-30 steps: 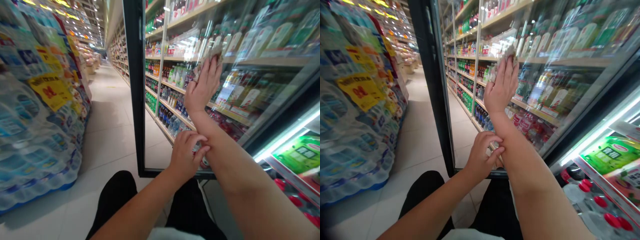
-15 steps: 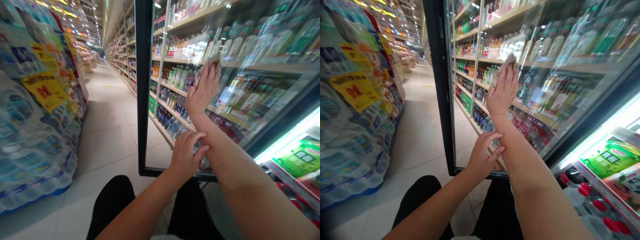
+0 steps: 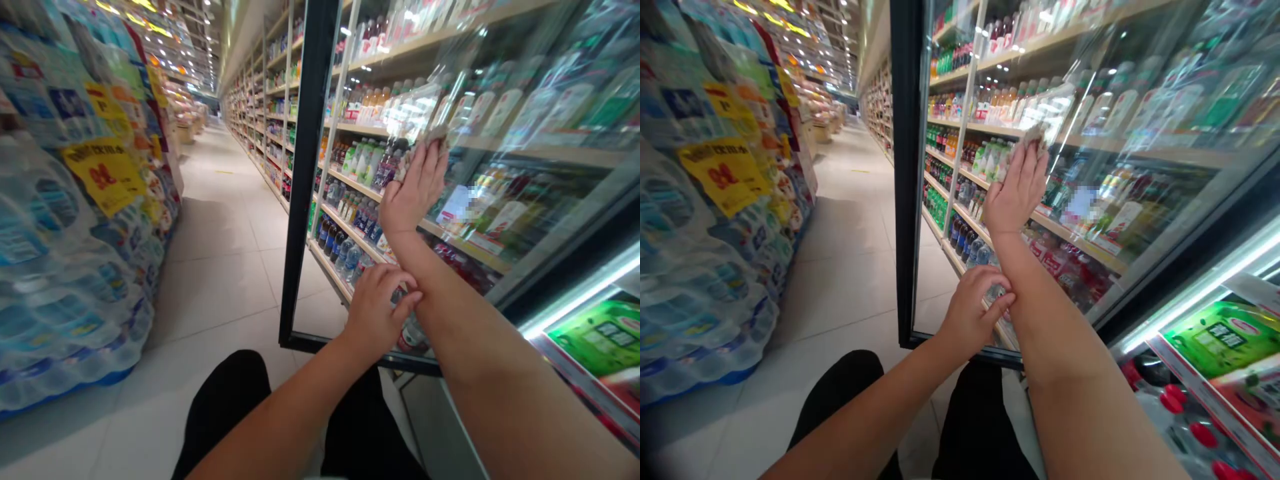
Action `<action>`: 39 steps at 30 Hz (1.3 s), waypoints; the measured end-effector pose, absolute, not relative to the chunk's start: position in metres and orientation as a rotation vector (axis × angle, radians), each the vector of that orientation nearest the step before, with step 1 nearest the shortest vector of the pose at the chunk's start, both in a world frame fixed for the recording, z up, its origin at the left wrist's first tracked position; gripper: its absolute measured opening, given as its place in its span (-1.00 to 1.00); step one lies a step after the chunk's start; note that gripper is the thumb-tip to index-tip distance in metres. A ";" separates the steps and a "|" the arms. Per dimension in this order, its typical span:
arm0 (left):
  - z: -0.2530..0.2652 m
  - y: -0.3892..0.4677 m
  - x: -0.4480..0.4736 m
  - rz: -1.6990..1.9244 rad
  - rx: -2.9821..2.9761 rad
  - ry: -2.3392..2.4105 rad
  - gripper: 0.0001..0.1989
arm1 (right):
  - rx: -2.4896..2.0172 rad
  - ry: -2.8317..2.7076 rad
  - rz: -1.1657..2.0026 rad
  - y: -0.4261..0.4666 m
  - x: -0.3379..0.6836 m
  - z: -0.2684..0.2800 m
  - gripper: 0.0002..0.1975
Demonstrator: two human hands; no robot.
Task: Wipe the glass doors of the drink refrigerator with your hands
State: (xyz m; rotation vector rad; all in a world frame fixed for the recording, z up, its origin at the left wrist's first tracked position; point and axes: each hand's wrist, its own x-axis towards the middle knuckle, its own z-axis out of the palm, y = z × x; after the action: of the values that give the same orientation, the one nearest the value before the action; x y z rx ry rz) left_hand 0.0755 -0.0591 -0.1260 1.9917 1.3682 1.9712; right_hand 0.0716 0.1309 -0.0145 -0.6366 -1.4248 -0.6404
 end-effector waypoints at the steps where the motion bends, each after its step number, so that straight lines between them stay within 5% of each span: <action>1: -0.126 -0.058 0.076 1.982 1.968 1.370 -0.93 | -0.610 -1.420 -0.637 0.134 0.071 -0.015 -0.32; 5: -0.128 -0.054 0.075 2.010 1.869 1.391 -0.76 | -0.589 -1.394 -0.662 0.140 0.069 -0.015 -0.31; 18: -0.133 -0.044 0.070 1.970 1.882 1.392 -0.89 | -0.678 -1.523 -0.732 0.147 0.068 -0.023 -0.33; 23: -0.132 -0.050 0.063 2.151 1.954 1.444 -0.56 | -0.624 -1.471 -0.733 0.153 0.065 -0.024 -0.32; 28: -0.154 -0.046 0.071 1.655 2.733 1.233 -0.33 | -0.670 -1.553 -0.616 0.147 0.064 -0.021 -0.35; 34: -0.207 -0.030 0.056 1.345 2.426 1.883 -0.32 | -0.703 -1.752 -0.718 0.127 0.073 -0.041 -0.36; 39: -0.177 -0.036 0.022 1.496 2.464 2.099 -0.38 | -0.639 -1.798 -0.679 0.116 0.081 -0.065 -0.37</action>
State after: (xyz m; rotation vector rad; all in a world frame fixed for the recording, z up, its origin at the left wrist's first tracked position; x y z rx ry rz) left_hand 0.0223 -0.0359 -0.1767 2.4642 2.0989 1.4956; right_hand 0.0806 0.1159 -0.0649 -0.6394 -1.7981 -0.6792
